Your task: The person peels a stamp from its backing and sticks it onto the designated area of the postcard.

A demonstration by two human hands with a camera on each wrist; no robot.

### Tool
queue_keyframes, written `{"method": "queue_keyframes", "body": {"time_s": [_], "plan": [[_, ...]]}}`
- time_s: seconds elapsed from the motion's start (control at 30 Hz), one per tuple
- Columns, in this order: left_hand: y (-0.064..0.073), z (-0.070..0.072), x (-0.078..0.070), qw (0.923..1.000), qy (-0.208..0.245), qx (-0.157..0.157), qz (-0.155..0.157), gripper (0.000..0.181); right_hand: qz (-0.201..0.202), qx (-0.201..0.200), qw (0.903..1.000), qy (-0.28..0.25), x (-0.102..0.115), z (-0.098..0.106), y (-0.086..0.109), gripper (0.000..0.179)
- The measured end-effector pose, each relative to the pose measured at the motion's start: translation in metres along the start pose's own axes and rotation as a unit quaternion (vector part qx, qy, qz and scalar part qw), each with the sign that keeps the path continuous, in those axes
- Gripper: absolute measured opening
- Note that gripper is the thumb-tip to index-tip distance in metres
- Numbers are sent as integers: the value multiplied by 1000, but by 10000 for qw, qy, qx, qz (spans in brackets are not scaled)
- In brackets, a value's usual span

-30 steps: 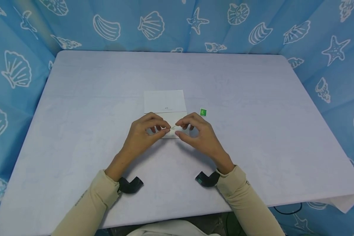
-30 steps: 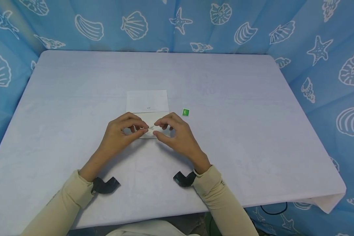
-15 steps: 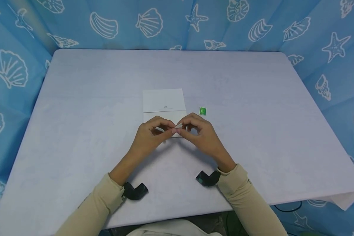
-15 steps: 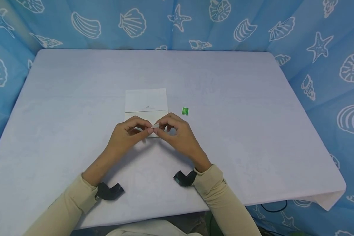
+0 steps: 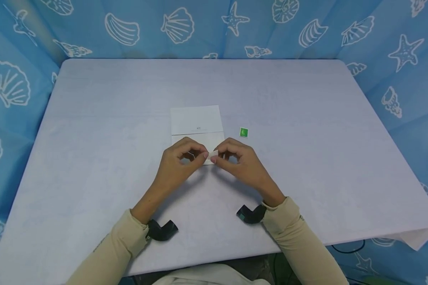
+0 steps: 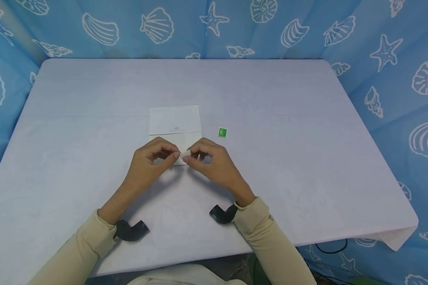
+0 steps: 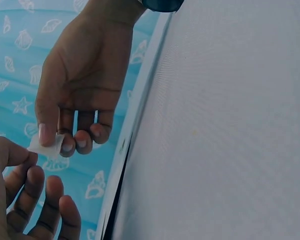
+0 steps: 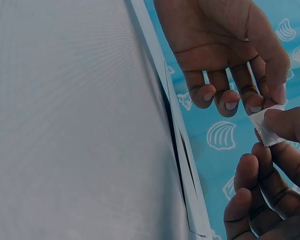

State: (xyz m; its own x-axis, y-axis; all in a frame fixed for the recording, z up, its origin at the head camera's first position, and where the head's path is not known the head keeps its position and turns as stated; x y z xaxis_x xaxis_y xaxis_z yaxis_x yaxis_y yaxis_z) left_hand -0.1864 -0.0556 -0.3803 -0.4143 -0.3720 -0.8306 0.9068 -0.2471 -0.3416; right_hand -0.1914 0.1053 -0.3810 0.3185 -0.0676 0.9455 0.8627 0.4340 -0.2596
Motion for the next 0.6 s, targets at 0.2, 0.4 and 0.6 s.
{"method": "queue_keyframes", "body": {"time_s": [0.2, 0.4, 0.6], "plan": [[0, -2, 1, 9999, -11, 62, -108, 4, 174, -45, 9997, -142, 2, 0, 0, 9], [1, 4, 1, 9997, 34, -248, 56, 7, 924, -536, 9942, -121, 13, 6, 1, 24], [0, 5, 3, 9993, 92, -349, 84, 7, 1542, -625, 9847, 518, 27, 2, 4, 17]]}}
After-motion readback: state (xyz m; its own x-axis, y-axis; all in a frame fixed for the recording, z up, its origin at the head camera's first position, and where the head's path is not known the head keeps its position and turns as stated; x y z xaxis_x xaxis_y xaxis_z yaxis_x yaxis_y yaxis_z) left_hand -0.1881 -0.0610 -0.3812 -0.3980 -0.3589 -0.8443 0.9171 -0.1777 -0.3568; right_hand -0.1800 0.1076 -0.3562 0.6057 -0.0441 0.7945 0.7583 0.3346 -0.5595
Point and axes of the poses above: each hand's wrist, its own y-axis away from the middle knuckle, its own z-axis out of the back of the hand, x = y × z, the point moved 8 cm from there along -y, towards the middle knuckle, and after that the axes turned 14 degrees about -y, right-handed, at the moved point
